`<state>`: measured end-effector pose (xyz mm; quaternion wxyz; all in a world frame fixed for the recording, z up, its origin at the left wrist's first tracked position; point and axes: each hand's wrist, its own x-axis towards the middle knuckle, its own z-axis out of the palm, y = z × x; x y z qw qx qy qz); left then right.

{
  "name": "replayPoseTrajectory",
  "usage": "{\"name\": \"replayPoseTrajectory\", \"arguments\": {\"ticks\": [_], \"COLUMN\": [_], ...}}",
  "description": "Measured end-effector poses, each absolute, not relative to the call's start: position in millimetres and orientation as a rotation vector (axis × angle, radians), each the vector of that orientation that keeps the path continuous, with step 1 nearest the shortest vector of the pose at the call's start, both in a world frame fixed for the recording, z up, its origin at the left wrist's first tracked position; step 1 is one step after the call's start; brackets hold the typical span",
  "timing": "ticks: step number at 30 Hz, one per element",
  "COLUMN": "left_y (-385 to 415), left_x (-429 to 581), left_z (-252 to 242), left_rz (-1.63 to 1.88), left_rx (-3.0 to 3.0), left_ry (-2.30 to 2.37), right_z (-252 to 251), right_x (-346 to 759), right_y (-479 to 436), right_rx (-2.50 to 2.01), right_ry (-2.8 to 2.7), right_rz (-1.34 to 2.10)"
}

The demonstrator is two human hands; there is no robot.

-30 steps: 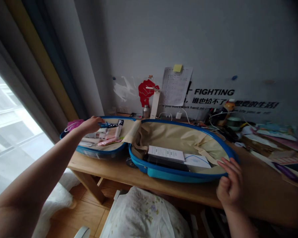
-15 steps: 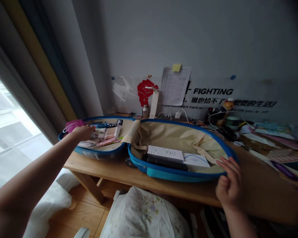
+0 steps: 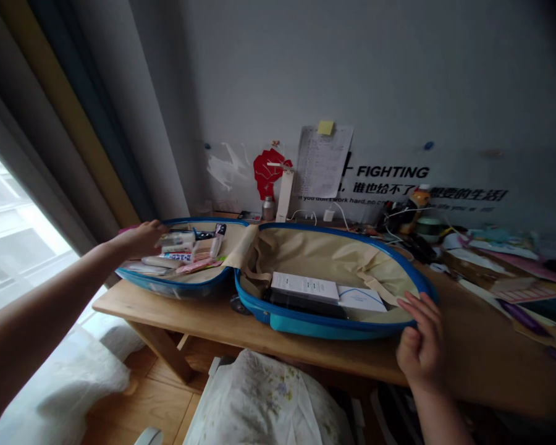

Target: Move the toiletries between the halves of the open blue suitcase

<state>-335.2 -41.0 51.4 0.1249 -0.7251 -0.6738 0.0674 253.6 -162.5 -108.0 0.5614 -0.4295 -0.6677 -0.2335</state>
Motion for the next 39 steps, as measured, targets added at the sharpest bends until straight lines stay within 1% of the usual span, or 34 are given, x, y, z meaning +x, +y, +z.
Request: {"name": "replayPoseTrajectory", "arguments": {"ticks": [4,6,8,12,16,20,24,34,39], "left_y": [-27,-21,-16,-7,3,10,13,17,17], "left_x": [-290,-245,-193,-100,-50,-34,-34,-37,-37], "left_z": [73,80,82,66,35,12,1,-9,-12], "left_rz": [0.063,-0.027,-0.031,0.115,0.201,0.274,0.313,0.32,0.271], "left_rx": [-2.266,-2.48,-2.672,-2.879,-2.945,-2.984,-3.0,-3.047,-3.043], "left_ry": [-1.818,-1.623,-1.466,-1.328,-1.3,-1.304,-1.312,-1.305,-1.311], "right_z": [-107,-107,-107,-107,-107,-107,-107,-109,-109], "right_x": [253,253,253,253,253,252,251,254,254], "right_y": [-163,-163,-163,-163,-163,-164,-164,-163,-164], "right_rx": [-0.981,-0.979,-0.987,-0.971,-0.957,-0.966,-0.975,-0.99,-0.989], "right_ry": [-1.595,-1.595,-1.586,-1.589,-1.6,-1.606,-1.59,-1.584,-1.577], "right_rz": [-0.579,-0.588,-0.581,-0.582,-0.581,-0.577,-0.567,-0.573,-0.56]}}
